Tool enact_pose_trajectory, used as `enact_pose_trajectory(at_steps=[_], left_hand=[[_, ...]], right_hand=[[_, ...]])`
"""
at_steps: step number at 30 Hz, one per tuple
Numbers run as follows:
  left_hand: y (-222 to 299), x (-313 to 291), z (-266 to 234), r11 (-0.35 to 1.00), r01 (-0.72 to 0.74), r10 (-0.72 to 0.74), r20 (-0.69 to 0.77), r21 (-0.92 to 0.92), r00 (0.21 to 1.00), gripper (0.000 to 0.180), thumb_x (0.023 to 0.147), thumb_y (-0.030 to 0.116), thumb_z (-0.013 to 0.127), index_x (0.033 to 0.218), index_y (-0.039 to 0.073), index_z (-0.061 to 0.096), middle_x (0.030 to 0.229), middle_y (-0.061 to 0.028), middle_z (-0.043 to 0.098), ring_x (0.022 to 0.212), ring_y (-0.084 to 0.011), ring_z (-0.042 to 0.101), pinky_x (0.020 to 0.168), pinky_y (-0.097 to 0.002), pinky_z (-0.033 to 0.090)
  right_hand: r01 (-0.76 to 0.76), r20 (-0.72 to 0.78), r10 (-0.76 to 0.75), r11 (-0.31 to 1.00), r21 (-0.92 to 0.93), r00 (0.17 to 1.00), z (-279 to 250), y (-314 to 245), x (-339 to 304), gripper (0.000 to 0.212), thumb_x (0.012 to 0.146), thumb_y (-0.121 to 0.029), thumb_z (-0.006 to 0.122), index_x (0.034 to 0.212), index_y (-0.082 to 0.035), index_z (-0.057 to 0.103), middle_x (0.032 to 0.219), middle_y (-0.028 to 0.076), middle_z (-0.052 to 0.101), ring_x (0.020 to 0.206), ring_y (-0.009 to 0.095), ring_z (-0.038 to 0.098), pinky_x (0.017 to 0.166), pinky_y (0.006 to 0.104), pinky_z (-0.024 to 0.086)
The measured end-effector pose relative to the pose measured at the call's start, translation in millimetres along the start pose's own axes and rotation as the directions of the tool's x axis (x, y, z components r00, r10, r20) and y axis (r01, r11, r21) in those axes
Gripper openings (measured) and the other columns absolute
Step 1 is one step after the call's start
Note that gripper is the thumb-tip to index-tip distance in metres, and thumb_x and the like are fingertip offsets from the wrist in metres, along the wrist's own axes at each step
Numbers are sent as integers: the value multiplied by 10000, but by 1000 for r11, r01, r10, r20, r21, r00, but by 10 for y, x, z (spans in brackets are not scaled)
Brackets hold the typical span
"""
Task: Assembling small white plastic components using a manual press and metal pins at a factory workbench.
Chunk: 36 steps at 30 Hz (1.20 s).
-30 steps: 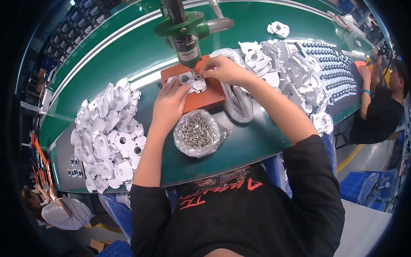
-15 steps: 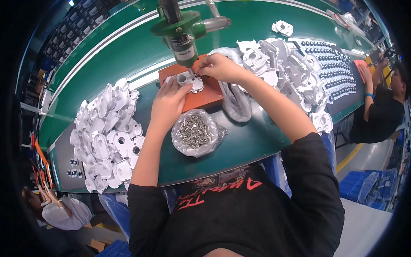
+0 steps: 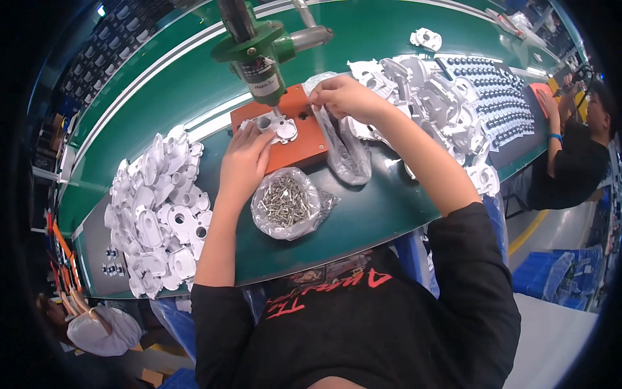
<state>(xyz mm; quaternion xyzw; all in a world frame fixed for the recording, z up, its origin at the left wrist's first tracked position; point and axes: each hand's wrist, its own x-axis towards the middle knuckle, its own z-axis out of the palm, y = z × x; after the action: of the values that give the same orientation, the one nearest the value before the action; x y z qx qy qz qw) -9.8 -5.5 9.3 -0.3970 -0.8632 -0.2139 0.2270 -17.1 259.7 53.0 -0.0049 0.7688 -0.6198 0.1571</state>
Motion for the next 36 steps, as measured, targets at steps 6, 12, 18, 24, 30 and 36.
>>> enact_pose_trajectory(at_steps=[6,12,18,24,30,36], left_hand=[[1,7,14,999,5,-5,-7,-34,1000,238,813,88,605,1050,73,624,1093,-230,625,1114,-360,565,981,-461,424],[8,4,-36,996,28,-32,-50,-89,998,202,819,95,610,1017,68,632,1090,-196,637,1093,-340,582,981,-458,421],[406,20,-382,948,28,-37,-24,-317,999,110,842,128,602,872,23,616,820,-113,640,782,-308,597,739,-402,466],[580,-71,-469,404,373,-221,307,-835,926,171,921,141,519,821,6,548,705,-86,611,626,-184,602,596,-299,455],[613,-118,-444,482,398,-194,347,-781,917,165,926,134,535,824,4,538,640,-58,592,581,-110,571,560,-257,446],[469,-102,-530,474,422,-328,290,-773,899,167,909,102,567,785,-6,538,616,-39,562,560,-93,535,542,-228,424]], right_hand=[[-153,67,137,878,454,988,-96,100,-148,95,858,-29,491,929,-33,554,797,30,539,517,51,347,450,195,249],[-121,163,49,875,469,985,107,-49,-302,64,840,-38,531,901,-42,551,750,30,558,490,43,361,435,188,246],[-74,383,-66,937,340,922,652,-315,-650,58,849,-38,522,894,-72,507,730,31,582,516,32,384,472,189,274],[79,354,-190,949,306,916,751,-396,-711,71,846,-10,490,884,-67,470,763,12,562,674,50,509,538,194,329],[42,301,-110,973,225,947,749,-393,-728,97,844,3,496,919,-56,478,854,12,566,759,64,528,632,193,393],[11,375,-62,991,137,925,501,-155,-598,153,804,40,426,925,-41,473,1011,69,567,876,119,546,732,252,429]])
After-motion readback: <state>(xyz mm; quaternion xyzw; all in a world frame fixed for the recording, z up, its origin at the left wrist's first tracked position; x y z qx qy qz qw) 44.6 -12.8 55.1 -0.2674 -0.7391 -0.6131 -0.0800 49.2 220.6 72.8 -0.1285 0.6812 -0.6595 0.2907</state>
